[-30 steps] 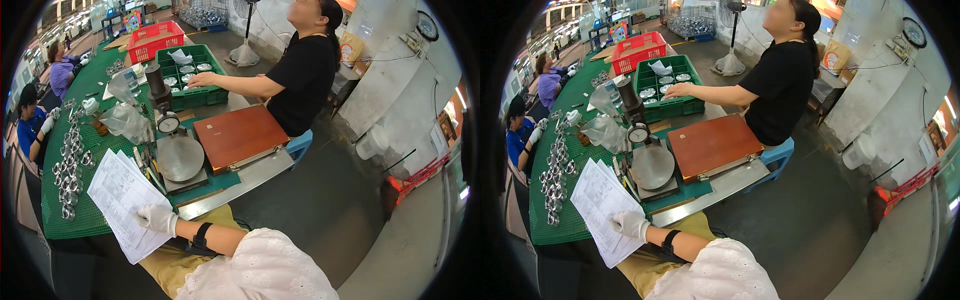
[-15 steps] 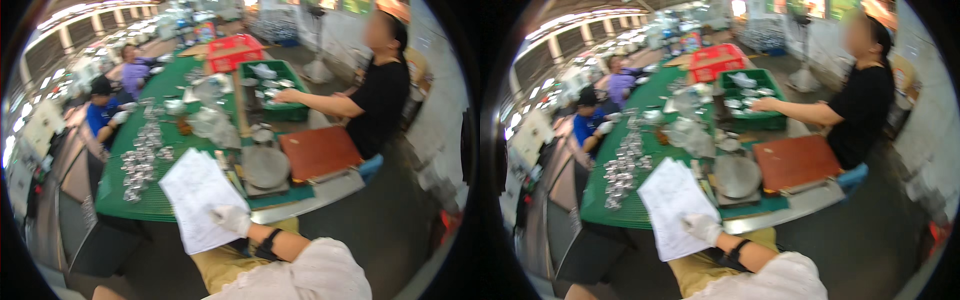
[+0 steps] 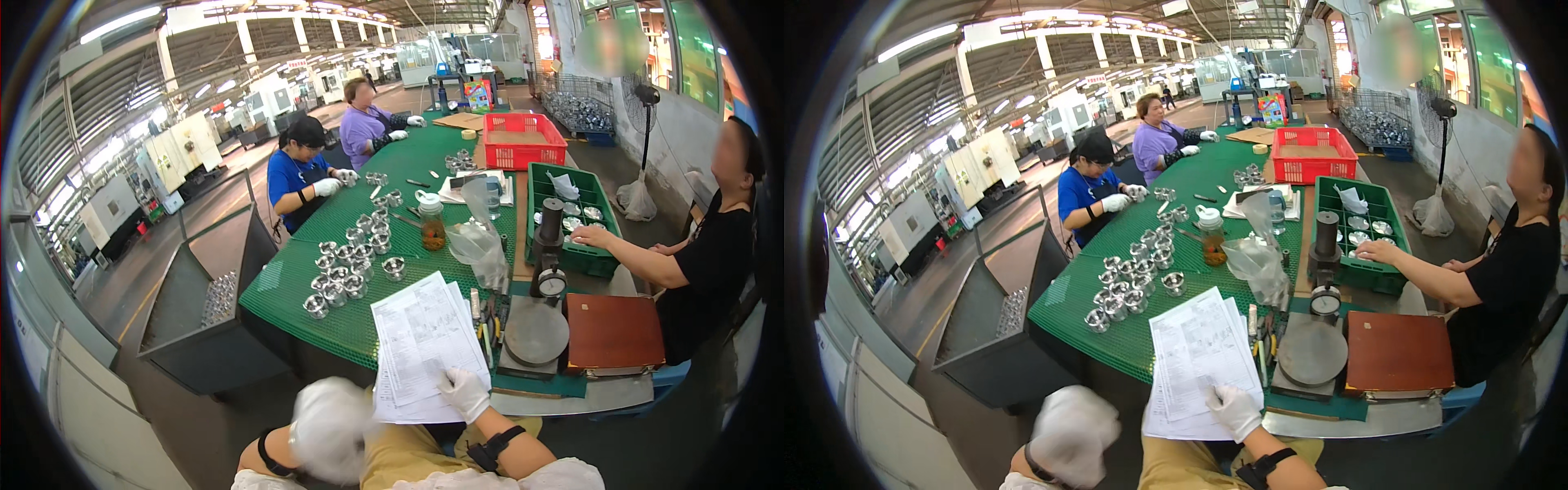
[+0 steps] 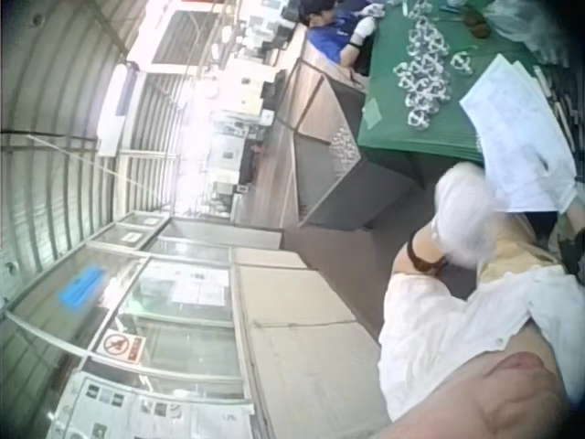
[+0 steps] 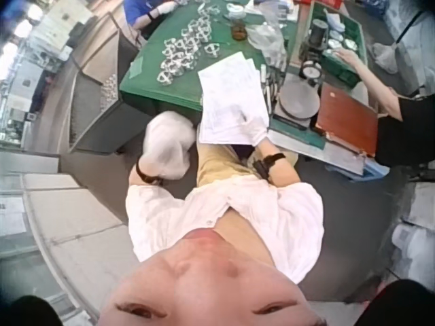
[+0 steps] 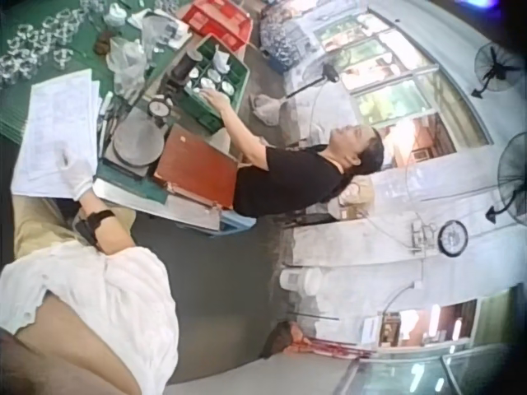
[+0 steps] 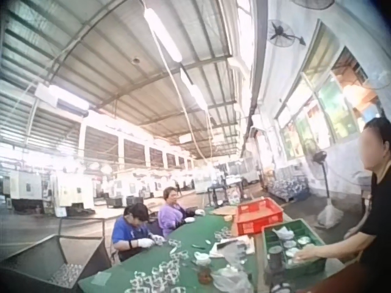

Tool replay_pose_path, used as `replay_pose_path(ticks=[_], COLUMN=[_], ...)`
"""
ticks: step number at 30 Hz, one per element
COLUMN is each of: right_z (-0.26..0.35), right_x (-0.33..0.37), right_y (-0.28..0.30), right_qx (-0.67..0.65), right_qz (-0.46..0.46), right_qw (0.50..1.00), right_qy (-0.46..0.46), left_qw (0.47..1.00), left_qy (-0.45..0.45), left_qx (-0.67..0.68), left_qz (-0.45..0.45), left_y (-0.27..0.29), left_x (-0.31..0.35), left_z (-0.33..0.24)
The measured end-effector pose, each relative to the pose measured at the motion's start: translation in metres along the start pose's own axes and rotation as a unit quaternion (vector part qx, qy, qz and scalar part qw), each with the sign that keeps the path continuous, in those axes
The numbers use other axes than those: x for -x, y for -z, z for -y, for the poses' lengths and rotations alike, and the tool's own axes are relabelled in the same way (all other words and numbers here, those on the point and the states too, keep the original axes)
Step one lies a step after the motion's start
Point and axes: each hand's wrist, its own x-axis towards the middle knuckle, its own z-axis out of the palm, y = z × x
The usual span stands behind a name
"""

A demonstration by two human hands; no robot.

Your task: Checking, measuring, and logging manufactured metal parts at a quality control station.

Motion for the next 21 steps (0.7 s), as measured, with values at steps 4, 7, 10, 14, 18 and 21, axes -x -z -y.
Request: replay_pose_path(ticks=[4,7,10,14,18,21], right_z=[0.000,0.006,0.013,0.005,0.003,0.014], right_x=[-0.001,-0.001,0.008,0.027,0.044,0.050], right_y=[-0.013,0.001,0.020,0.039,0.047,0.049], right_qx=[0.002,-0.193,-0.279,-0.283,-0.266,-0.296], right_qz=[-0.021,0.000,-0.055,-0.047,-0.020,-0.007], right_qw=[0.999,0.979,0.954,0.950,0.952,0.940], right_qy=[0.032,-0.065,-0.095,-0.125,-0.149,-0.167], left_qw=[0.991,0.975,0.963,0.948,0.936,0.933], left_qy=[0.086,0.187,0.252,0.256,0.267,0.234], left_qx=[-0.044,-0.119,-0.076,-0.129,-0.126,-0.134], left_qz=[-0.089,0.010,0.054,0.139,0.190,0.238], left_y=[-0.105,-0.152,-0.180,-0.195,-0.200,-0.202], left_x=[0.008,0.036,0.048,0.047,0.045,0.046], left_z=[0.070,0.103,0.114,0.117,0.117,0.118])
